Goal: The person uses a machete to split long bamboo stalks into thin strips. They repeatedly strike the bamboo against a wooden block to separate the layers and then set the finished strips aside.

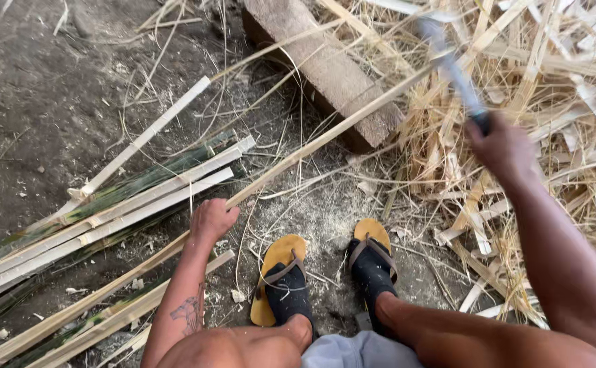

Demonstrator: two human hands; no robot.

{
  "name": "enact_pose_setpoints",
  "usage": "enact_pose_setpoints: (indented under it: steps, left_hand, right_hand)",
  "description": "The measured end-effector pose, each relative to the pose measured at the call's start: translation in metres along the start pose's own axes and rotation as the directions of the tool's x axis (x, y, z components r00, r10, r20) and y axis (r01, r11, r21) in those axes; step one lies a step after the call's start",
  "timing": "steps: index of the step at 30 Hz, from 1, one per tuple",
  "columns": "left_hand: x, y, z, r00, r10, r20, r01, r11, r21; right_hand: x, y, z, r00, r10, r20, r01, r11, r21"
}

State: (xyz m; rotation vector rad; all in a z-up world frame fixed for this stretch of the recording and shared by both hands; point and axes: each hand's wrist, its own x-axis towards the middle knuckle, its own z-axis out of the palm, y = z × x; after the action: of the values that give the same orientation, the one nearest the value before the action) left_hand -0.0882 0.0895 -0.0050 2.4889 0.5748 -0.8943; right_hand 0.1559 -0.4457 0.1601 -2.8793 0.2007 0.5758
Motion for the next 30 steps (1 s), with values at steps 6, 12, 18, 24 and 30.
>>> enact_pose_setpoints:
  steps: [6, 12, 18, 24, 30]
  left_hand:
    - [0.002, 0.059, -0.051, 0.973, 0.231, -0.009, -0.229, 0.956, -0.186]
    - [0.086, 0.19, -0.093, 0.752, 0.47, -0.462, -0.441, 0.88, 0.177]
    - [0.139, 0.218, -0.084, 0.99, 0.061, 0.129, -0.007, 0.925, -0.381]
    - [0.158, 0.232, -0.031, 0.95, 0.301, 0.085, -0.24, 0.876, -0.418]
    - [0.165, 0.211, -0.106, 0.917, 0.328, -0.227, -0.399, 0.74, -0.542]
  right_hand:
    - [0.016, 0.023, 0.001, 0.982, 0.169, -0.08, -0.143, 0.955, 0.26]
    - [-0.044, -0.039, 0.101, 0.996, 0.027, 0.085, -0.057, 0.927, 0.372]
    - [-0.057, -0.063, 0.112, 0.977, 0.03, 0.211, -0.095, 0.947, 0.306]
    - [-0.054, -0.065, 0.124, 0.982, -0.023, 0.189, -0.033, 0.957, 0.289]
    - [-0.043, -0.067, 0.121, 0.973, 0.008, 0.229, -0.058, 0.975, 0.214]
